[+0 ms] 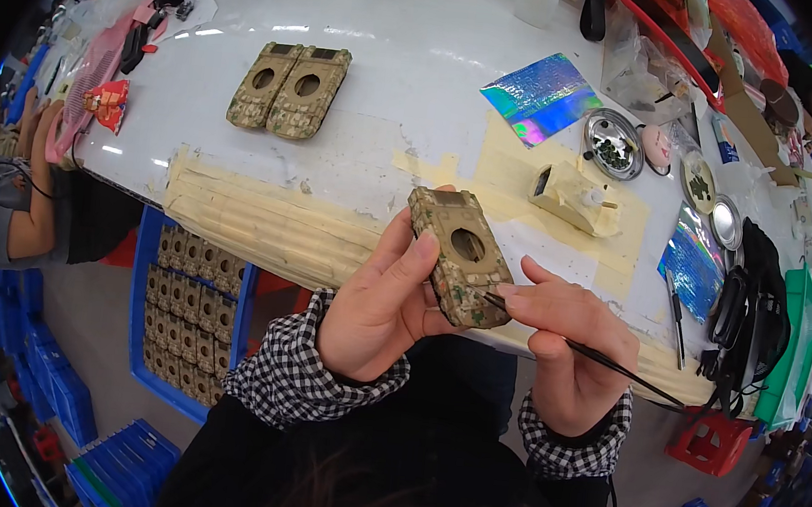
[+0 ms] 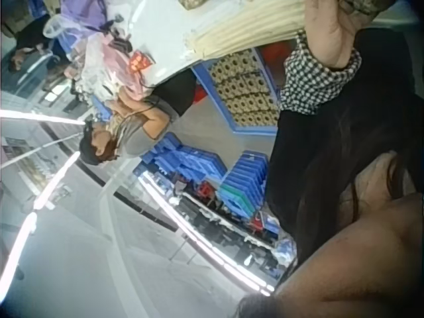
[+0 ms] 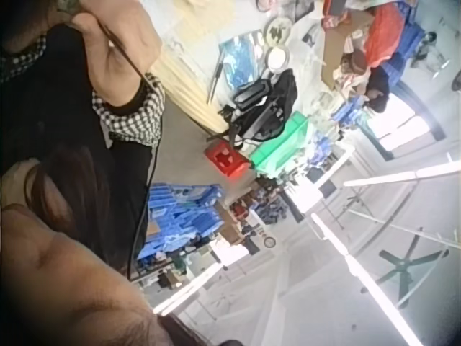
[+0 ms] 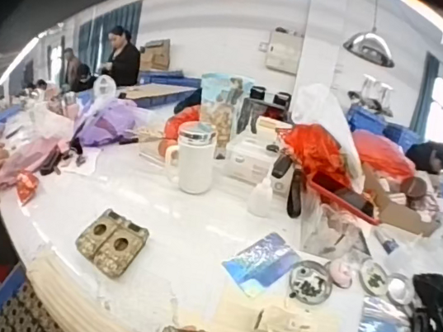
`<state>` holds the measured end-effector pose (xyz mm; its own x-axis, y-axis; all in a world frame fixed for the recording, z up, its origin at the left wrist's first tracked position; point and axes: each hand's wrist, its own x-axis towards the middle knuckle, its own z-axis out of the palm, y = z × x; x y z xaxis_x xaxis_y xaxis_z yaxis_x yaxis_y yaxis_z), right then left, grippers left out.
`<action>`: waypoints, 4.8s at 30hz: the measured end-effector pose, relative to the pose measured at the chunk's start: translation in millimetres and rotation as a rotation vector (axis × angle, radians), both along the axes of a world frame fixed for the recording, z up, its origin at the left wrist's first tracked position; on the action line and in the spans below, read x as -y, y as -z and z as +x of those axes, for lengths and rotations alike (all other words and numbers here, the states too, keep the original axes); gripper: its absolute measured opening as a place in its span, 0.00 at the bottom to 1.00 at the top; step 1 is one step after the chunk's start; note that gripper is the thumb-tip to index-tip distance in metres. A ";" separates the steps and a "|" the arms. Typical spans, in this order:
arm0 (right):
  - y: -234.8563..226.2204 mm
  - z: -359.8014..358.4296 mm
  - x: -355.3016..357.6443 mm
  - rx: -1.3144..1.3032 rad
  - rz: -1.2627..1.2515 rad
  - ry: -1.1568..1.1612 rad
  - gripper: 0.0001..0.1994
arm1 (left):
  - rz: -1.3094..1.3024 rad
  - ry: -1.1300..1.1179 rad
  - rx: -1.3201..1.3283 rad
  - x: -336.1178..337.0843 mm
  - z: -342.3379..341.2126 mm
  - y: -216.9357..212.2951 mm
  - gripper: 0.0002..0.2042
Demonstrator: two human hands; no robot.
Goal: Detailing and painting small plastic toy tank turrets using a paintbrush and tweezers at a workbench.
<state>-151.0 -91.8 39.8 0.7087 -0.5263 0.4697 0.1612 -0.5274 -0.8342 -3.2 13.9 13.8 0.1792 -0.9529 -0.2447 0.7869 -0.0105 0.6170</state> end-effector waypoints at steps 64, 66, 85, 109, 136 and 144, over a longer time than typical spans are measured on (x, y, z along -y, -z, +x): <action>2.4 -2.3 -1.1 0.127 -0.047 0.123 0.08 | 0.042 0.170 -0.240 2.2 0.6 -0.9 0.21; -0.7 -2.9 1.1 0.025 -0.120 0.096 0.07 | 0.057 0.187 -0.256 3.8 -2.6 1.1 0.21; -6.5 -3.5 0.6 0.007 -0.230 0.051 0.13 | 0.012 0.192 -0.214 -2.1 -5.6 0.3 0.20; 7.7 -2.5 59.4 -0.193 -0.511 0.667 0.07 | -0.032 0.201 -0.689 8.0 -12.5 18.0 0.26; -3.5 -6.2 0.7 0.079 0.093 0.139 0.05 | -0.032 0.268 -0.500 4.7 -16.8 8.1 0.22; -3.6 -7.0 0.5 0.071 0.098 0.131 0.04 | -0.032 0.277 -0.501 4.9 -17.7 8.3 0.22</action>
